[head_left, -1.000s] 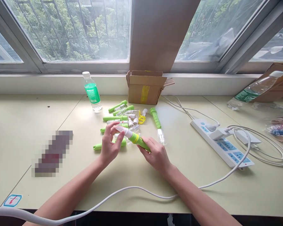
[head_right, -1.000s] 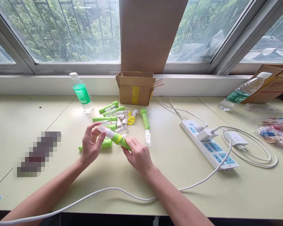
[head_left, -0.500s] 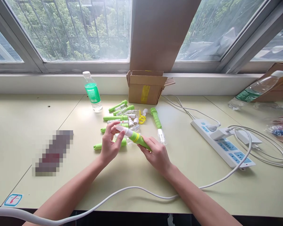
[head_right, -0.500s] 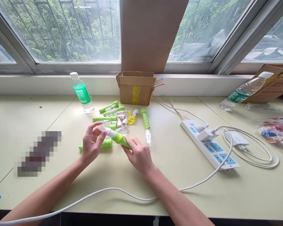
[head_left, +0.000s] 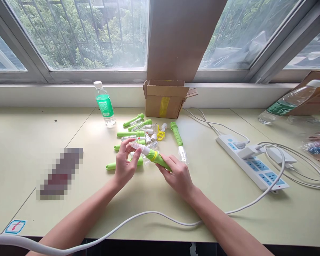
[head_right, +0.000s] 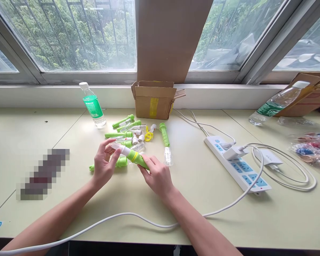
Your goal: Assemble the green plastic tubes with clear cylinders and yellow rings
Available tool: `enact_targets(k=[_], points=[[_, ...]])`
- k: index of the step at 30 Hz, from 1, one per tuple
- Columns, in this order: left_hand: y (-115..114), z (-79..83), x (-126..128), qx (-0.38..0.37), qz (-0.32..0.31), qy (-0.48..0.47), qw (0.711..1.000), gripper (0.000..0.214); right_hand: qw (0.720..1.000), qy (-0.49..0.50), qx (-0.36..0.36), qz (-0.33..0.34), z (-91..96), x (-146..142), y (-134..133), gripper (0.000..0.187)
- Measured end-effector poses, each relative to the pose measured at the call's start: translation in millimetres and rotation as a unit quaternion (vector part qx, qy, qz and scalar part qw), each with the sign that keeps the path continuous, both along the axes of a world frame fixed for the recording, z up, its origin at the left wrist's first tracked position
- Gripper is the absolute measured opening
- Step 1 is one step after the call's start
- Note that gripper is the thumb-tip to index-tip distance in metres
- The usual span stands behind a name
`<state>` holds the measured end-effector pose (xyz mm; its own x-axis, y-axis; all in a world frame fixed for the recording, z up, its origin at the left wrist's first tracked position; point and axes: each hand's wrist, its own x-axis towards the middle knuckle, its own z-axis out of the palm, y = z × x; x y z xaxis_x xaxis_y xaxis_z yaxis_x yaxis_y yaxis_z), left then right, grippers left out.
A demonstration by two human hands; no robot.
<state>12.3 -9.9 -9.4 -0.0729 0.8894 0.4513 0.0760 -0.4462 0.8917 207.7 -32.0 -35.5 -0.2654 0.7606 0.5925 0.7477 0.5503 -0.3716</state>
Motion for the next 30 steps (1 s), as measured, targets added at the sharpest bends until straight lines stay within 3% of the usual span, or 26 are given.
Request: enact_targets(k=[5, 11, 19, 24, 30], points=[[0, 0.4, -1, -0.011, -0.007, -0.006, 1.000, 0.036, 1.000, 0.009, -0.016, 0.003, -0.2, 0, -1, 0.029], [-2, -3.7, 4, 0.002, 0.028, 0.025, 0.999, 0.036, 0.999, 0.023, -0.039, 0.009, -1.6, -2, 0, 0.029], [-5, -2.7, 5, -0.017, -0.051, 0.021, 0.998, 0.034, 0.995, 0.043, -0.067, 0.063, -0.5, 0, -1, 0.028], [-6, -0.1, 4, -0.023, -0.091, -0.005, 0.996, 0.039, 0.981, 0.085, -0.130, 0.113, 3.7, -3, -4, 0.023], [-9, 3.6, 6, -0.046, -0.126, -0.031, 0.991, 0.048, 0.973, 0.107, -0.169, 0.112, 9.7, -5, -6, 0.018]])
